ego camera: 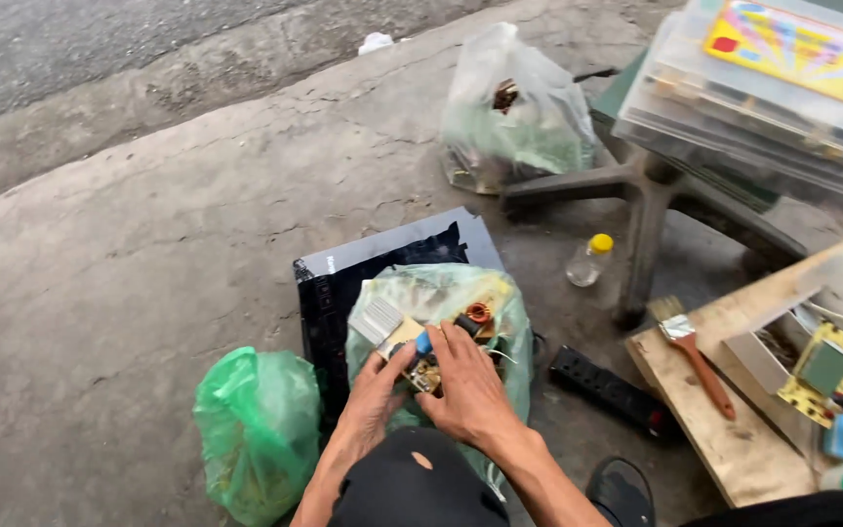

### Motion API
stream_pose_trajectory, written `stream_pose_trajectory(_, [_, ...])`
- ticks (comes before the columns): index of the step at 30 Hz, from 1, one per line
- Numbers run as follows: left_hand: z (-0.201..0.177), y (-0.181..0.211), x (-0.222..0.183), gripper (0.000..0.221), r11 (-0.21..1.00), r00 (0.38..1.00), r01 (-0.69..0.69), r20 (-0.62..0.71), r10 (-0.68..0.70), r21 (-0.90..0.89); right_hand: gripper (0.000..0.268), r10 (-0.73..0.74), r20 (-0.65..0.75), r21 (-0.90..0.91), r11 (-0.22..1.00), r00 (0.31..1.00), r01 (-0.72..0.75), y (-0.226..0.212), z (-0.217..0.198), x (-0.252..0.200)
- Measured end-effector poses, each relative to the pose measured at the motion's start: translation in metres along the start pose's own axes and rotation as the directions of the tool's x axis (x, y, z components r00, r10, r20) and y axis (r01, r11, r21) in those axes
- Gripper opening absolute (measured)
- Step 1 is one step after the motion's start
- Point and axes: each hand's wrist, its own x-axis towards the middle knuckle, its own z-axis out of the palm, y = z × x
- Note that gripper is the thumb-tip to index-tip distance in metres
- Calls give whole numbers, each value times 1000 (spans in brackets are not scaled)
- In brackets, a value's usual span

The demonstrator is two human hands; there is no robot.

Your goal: Sorting through a bag of electronic circuit boards and organizing them on a repair bench.

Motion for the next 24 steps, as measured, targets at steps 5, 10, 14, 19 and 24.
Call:
stream_pose_trajectory(5, [-24, -19, 39, 40, 954, 988, -59, 119, 98, -295, 95, -83, -206, -88, 994, 975, 66, 10, 29, 16])
stream_pose_trajectory(10, [-22, -14, 44, 52, 932, 988, -99, 74, 132, -349, 99, -64, -188, 181, 979, 980, 98, -1, 1, -18])
stream_pose_trajectory(14, [-32, -16, 53, 48, 940, 993, -61, 71, 90, -335, 44, 466, -314, 533, 807, 827, -253, 15, -4, -59])
stream_pose_trajectory(19, [-29, -11, 57, 42, 939, 990, -120, 26, 136, -322, 63, 664, 164, 647, 485, 729, -588, 15, -12, -64])
stream_pose_trajectory(24, [-28, -16, 43, 38, 911, 972, -185, 67, 225, -369, 51, 660, -136, 491, 693, 739, -528, 4, -18, -79])
